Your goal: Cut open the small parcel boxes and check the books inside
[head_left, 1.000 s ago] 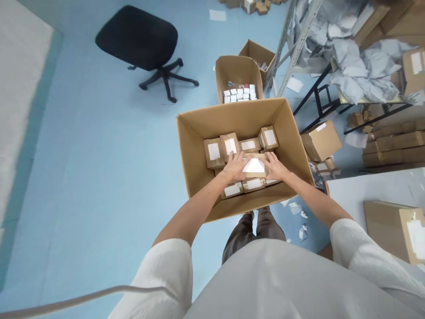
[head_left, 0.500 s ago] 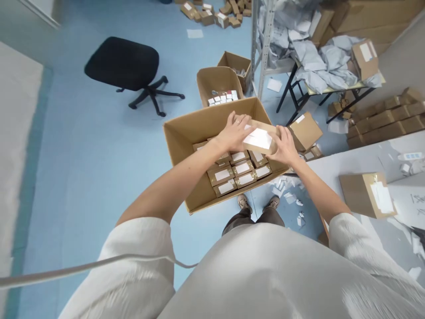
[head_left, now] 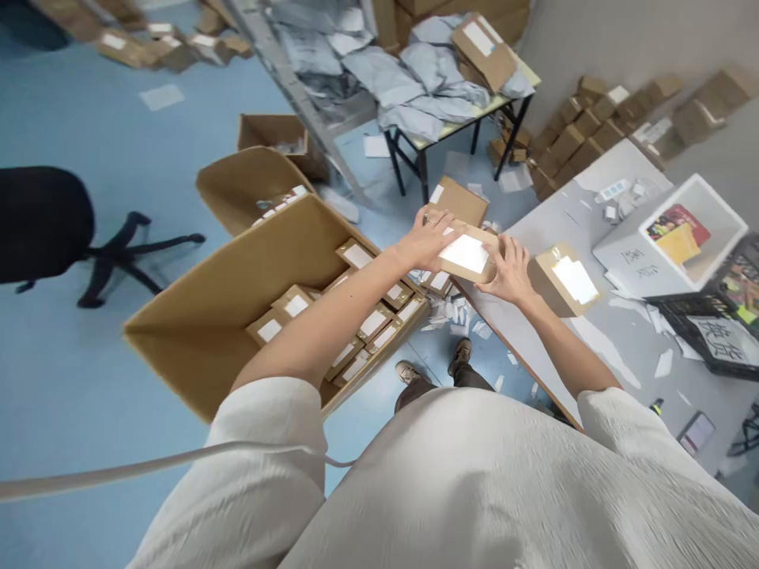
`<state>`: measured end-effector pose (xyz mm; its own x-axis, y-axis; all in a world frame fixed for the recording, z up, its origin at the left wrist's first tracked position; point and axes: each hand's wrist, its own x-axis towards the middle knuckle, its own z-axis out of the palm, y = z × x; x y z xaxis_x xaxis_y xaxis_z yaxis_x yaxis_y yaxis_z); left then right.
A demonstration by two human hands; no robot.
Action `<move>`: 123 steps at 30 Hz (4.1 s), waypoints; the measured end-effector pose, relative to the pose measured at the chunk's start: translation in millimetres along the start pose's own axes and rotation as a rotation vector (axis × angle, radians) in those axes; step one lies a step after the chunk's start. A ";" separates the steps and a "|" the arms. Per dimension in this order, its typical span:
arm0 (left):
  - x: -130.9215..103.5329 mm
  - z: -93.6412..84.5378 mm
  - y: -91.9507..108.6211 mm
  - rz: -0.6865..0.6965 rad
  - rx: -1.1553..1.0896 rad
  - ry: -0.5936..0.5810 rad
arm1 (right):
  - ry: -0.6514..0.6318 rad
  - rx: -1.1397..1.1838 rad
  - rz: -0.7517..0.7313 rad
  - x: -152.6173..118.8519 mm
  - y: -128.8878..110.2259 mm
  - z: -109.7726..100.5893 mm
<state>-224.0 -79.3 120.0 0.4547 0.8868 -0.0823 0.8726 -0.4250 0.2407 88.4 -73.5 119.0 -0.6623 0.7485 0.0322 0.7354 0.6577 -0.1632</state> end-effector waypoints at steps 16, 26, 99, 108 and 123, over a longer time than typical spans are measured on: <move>135.4 81.6 136.2 0.135 -0.119 -0.081 | -0.002 0.106 0.477 -123.3 84.7 41.0; 87.8 79.6 112.8 -0.034 -0.165 0.000 | -0.044 0.065 0.262 -72.7 68.7 34.7; -295.0 335.0 -91.7 -1.250 -0.852 0.074 | -0.485 0.103 0.005 254.6 -269.5 458.7; -330.0 285.2 -90.7 -1.159 -0.652 0.061 | -0.804 0.133 -0.574 196.2 -283.0 372.4; -362.7 171.9 -62.4 -0.818 -0.418 0.096 | -0.584 0.237 -0.599 121.3 -265.3 191.7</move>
<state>-412.7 -405.7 -31.4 -0.3084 0.9011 -0.3048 0.7715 0.4244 0.4740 -214.5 -173.3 -22.9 -0.9436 0.0757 -0.3223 0.2329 0.8436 -0.4838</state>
